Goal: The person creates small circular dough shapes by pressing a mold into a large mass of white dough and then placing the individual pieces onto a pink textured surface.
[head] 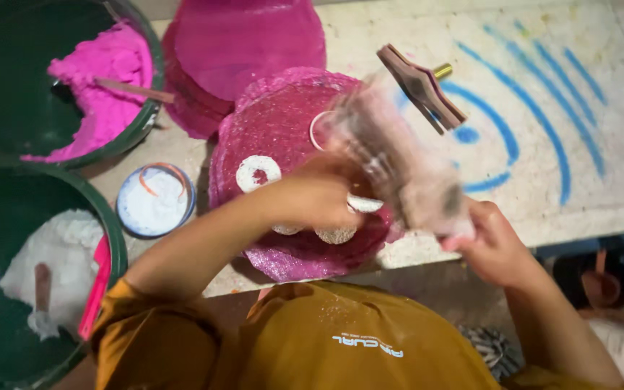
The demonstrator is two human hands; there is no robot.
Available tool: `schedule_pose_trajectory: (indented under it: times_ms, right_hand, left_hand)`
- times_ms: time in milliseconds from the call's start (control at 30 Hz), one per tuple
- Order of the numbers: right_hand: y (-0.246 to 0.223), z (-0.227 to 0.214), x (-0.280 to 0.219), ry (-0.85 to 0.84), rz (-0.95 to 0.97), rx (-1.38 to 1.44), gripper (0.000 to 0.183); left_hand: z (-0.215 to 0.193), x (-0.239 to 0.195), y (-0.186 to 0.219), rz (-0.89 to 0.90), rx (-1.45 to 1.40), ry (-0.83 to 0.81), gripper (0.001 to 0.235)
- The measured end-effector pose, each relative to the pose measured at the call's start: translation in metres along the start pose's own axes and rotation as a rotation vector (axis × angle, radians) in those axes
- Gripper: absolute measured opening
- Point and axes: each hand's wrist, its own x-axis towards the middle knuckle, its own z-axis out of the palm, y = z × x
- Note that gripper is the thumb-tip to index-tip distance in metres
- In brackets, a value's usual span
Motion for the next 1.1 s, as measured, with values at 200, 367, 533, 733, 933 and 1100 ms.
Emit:
schedule_pose_trajectory:
  times_ms: [200,367,533,733,933,1100]
  right_hand:
    - [-0.153,0.017,0.079,-0.232,-1.034,-0.728,0.069]
    - [-0.202,0.067,0.13,-0.796,-1.138,-0.46,0.059]
    - [-0.206,0.146,0.137,-1.353,-0.612,-0.084,0.048]
    - [-0.226,0.227,0.162,-1.356,-0.706,0.061,0.043]
    - [-0.287,0.283,0.234,-0.713,-1.136,-1.176,0.015]
    - [-0.343,0.367,0.279,-0.043,-2.093,-1.064,0.028]
  left_hand:
    - [-0.017,-0.081,0.098,-0.09,-0.253,0.016,0.014]
    - [-0.05,-0.176,0.087,0.177,-0.201,0.211,0.043]
    - [-0.029,-0.277,0.063,-0.077,-0.215,0.145,0.061]
    - [0.018,-0.403,-0.013,-0.571,-0.056,0.376,0.043]
    - [0.016,-0.563,-0.052,-0.206,-1.08,0.88,0.048]
    - [0.047,-0.537,-0.083,0.122,-1.454,0.935,0.052]
